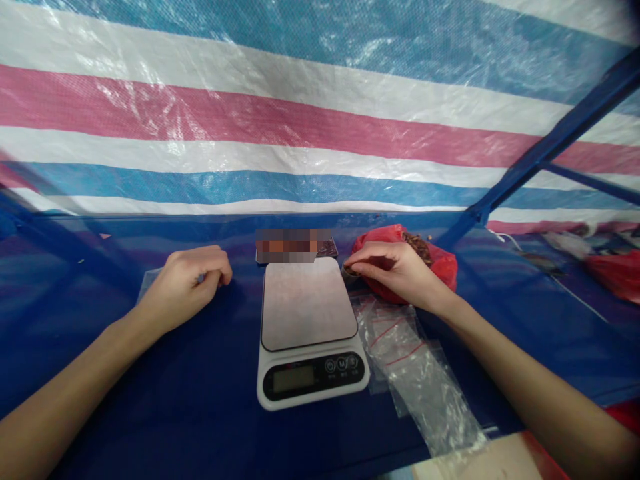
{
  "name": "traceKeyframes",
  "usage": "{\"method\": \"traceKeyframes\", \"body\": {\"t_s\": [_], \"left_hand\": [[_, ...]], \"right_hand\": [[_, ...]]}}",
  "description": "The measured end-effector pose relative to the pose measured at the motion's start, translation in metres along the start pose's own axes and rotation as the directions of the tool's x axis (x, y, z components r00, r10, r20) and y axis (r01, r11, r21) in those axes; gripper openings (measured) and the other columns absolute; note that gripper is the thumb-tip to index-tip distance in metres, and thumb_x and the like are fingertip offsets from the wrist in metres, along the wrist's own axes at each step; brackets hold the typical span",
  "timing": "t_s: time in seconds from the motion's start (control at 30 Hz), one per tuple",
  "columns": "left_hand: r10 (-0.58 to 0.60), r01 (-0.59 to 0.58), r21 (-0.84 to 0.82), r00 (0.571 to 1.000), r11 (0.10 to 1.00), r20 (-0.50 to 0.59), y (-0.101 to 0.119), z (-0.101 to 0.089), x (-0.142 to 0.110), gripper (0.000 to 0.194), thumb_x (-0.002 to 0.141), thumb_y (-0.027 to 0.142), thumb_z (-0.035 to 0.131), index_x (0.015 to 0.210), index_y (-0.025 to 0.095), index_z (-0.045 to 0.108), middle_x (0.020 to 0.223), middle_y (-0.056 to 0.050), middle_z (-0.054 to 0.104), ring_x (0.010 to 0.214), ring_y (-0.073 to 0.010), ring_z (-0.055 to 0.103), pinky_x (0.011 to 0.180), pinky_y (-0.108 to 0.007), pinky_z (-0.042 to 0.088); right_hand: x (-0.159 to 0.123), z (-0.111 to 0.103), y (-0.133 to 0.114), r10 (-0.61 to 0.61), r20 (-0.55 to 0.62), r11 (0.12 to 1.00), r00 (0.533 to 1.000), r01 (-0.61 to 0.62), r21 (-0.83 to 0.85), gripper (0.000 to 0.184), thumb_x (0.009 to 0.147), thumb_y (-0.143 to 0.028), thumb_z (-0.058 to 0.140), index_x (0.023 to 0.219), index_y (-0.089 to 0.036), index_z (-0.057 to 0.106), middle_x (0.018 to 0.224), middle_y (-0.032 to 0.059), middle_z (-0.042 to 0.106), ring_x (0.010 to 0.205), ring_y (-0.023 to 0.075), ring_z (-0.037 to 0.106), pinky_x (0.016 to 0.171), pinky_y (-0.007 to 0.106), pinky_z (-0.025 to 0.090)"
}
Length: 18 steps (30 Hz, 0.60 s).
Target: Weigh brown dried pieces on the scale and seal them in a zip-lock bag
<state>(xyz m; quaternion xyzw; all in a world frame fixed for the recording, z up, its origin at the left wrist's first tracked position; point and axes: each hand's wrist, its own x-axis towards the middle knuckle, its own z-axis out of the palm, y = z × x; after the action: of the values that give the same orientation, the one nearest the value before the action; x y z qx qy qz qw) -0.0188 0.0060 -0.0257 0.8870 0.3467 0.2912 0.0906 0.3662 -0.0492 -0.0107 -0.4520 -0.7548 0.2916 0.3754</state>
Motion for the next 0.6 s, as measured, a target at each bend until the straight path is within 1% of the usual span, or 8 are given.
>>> {"method": "traceKeyframes", "body": {"t_s": [0.1,0.2,0.27,0.43,0.6], "left_hand": [[-0.014,0.014,-0.006,1.000,1.000,0.000,0.001,0.000,0.001,0.035,0.089,0.004,0.039,0.065,0.021,0.059,0.068,0.001,0.063,0.066,-0.0132,0.060,0.069,-0.026,0.042],[-0.020,0.020,-0.009,1.000,1.000,0.001,0.002,0.000,0.001,0.036,0.089,0.004,0.038,0.065,0.021,0.059,0.068,0.001,0.063,0.066,-0.0137,0.060,0.068,-0.026,0.043],[-0.030,0.030,-0.006,1.000,1.000,0.004,0.003,0.000,0.001,0.036,0.089,0.004,0.038,0.064,0.021,0.059,0.068,0.000,0.062,0.066,-0.0139,0.060,0.068,-0.027,0.043],[-0.078,0.078,0.000,0.997,0.997,0.020,0.004,0.000,0.002,0.035,0.088,0.004,0.040,0.063,0.021,0.058,0.068,0.000,0.063,0.066,-0.0153,0.060,0.068,-0.028,0.043],[-0.056,0.056,-0.012,0.998,0.998,0.011,0.002,0.000,0.002,0.034,0.088,0.007,0.041,0.064,0.022,0.059,0.067,0.000,0.063,0.066,-0.0152,0.060,0.068,-0.028,0.043]], "right_hand": [[0.000,-0.001,-0.001,-0.027,-0.051,0.999,0.998,0.025,-0.039,0.013,0.097,-0.030,0.073,0.099,-0.023,0.083,0.094,0.0036,0.082,0.086,0.0199,0.076,0.083,0.033,0.060],[-0.001,-0.002,-0.002,-0.044,-0.138,0.997,0.989,0.035,-0.073,0.011,0.096,-0.029,0.074,0.100,-0.024,0.083,0.099,0.0034,0.083,0.091,0.0211,0.076,0.092,0.036,0.060],[-0.001,-0.002,-0.003,-0.042,-0.174,0.997,0.984,0.030,-0.069,0.011,0.094,-0.028,0.076,0.101,-0.024,0.083,0.101,0.0031,0.083,0.093,0.0218,0.077,0.095,0.037,0.060],[-0.001,-0.002,-0.006,-0.040,-0.150,0.995,0.988,0.026,-0.093,0.011,0.092,-0.027,0.078,0.100,-0.023,0.084,0.099,0.0029,0.084,0.091,0.0217,0.078,0.094,0.037,0.062],[-0.002,-0.003,-0.011,-0.064,-0.226,0.990,0.972,0.034,-0.135,0.009,0.093,-0.027,0.075,0.096,-0.024,0.083,0.097,0.0034,0.084,0.091,0.0228,0.078,0.093,0.038,0.062]]}}
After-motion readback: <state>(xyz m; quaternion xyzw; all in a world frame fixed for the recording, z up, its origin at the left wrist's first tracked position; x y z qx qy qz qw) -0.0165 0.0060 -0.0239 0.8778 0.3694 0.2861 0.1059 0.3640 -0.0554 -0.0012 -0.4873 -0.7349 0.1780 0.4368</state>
